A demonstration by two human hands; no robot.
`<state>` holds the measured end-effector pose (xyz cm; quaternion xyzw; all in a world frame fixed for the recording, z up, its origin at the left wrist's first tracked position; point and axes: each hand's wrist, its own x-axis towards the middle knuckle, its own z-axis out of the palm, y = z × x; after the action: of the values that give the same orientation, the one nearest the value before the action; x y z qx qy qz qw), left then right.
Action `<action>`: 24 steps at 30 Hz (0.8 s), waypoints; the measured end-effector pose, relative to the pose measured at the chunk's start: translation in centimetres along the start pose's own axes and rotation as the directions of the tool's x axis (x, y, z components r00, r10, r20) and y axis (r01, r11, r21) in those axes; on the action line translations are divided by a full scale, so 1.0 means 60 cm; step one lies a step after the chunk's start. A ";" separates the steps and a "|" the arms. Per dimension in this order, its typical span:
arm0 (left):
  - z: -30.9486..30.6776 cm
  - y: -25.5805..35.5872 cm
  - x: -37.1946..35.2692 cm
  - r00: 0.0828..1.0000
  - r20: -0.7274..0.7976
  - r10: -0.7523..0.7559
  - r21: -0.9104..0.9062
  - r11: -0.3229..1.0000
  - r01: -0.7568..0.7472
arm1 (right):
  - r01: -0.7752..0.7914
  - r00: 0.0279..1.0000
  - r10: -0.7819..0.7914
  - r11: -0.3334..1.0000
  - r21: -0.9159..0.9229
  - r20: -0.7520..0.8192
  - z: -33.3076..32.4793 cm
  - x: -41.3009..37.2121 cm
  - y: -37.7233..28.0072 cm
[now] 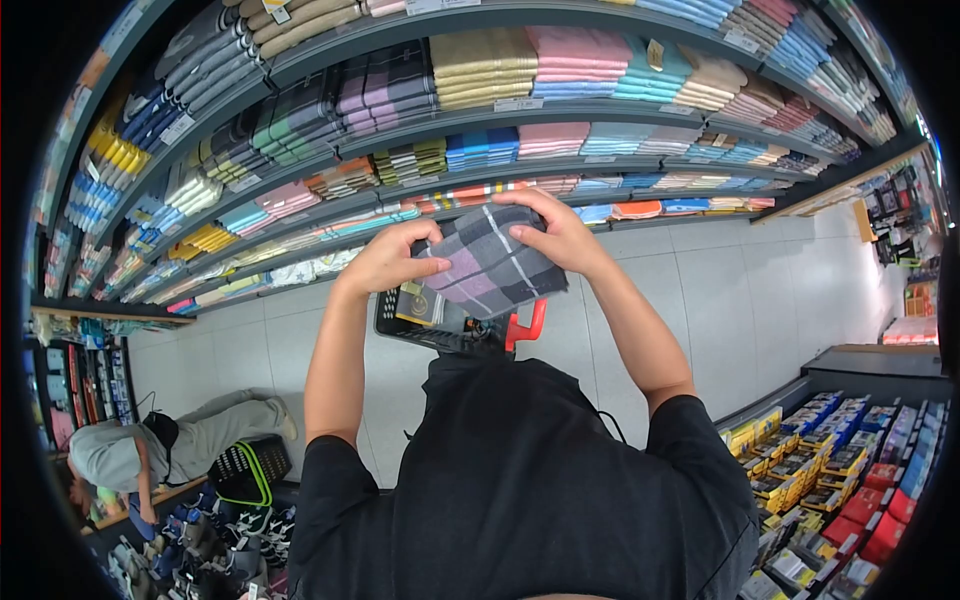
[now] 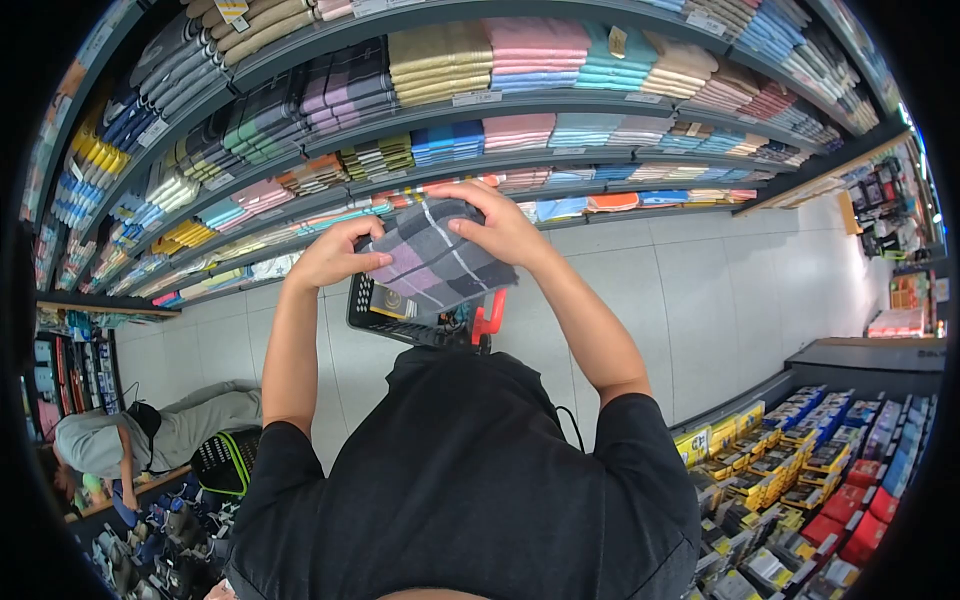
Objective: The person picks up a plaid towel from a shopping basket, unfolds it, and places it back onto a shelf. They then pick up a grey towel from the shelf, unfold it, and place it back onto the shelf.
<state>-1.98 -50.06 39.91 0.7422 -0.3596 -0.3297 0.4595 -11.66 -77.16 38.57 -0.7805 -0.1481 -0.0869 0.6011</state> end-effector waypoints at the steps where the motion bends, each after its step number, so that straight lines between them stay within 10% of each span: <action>1: 0.001 0.002 -0.001 0.999 -0.035 0.011 0.027 1.000 -0.010 | 0.046 0.999 -0.043 0.991 -0.127 0.028 -0.007 0.001 0.006; 5: 0.001 0.009 -0.006 0.985 -0.148 0.084 0.147 0.987 -0.062 | -0.078 0.994 0.096 0.949 -0.306 0.044 -0.020 -0.002 0.003; 24: 0.020 -0.026 -0.028 0.962 -0.241 0.129 0.198 0.977 -0.081 | -0.113 0.983 0.156 0.933 0.343 -0.099 -0.013 -0.015 0.033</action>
<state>-3.51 -48.69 38.32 0.7976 -0.3664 -0.1724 0.4472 -11.78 -78.49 36.68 -0.6681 -0.0693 -0.0673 0.7378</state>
